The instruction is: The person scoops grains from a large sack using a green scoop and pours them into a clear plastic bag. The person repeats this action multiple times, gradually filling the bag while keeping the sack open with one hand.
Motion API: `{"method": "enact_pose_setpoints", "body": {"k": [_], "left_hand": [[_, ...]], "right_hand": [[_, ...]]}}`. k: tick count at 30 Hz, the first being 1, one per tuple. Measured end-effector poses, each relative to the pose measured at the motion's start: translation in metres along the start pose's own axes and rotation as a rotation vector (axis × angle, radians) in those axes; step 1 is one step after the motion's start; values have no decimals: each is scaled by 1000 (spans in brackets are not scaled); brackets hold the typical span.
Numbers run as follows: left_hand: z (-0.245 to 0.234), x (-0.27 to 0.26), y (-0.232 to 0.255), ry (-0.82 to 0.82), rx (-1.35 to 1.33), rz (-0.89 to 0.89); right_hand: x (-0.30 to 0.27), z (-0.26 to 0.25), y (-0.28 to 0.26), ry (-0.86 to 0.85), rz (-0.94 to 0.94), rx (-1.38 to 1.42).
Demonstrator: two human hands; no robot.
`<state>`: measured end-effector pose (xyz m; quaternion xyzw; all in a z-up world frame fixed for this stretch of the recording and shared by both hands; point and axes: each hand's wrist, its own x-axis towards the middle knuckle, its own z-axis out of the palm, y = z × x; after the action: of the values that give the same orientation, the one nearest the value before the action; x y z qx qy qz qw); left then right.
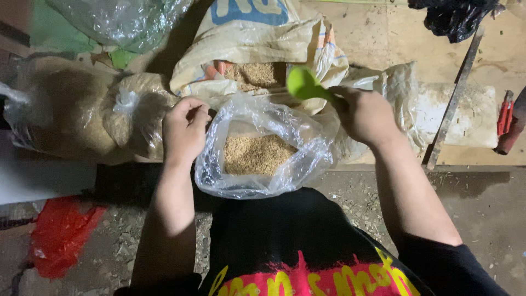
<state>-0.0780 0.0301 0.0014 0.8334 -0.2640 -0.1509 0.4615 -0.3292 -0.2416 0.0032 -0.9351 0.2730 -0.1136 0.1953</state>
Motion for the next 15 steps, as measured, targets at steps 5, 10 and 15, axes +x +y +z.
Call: {"method": "enact_pose_setpoints", "body": {"k": [5, 10, 15], "left_hand": [[28, 67, -7, -107, 235, 97], [71, 120, -15, -423, 627, -56], [85, 135, -46, -642, 674, -259]], "right_hand": [[40, 49, -8, -71, -118, -91], [93, 122, -17, -306, 64, -154], [132, 168, -1, -472, 342, -251]]}}
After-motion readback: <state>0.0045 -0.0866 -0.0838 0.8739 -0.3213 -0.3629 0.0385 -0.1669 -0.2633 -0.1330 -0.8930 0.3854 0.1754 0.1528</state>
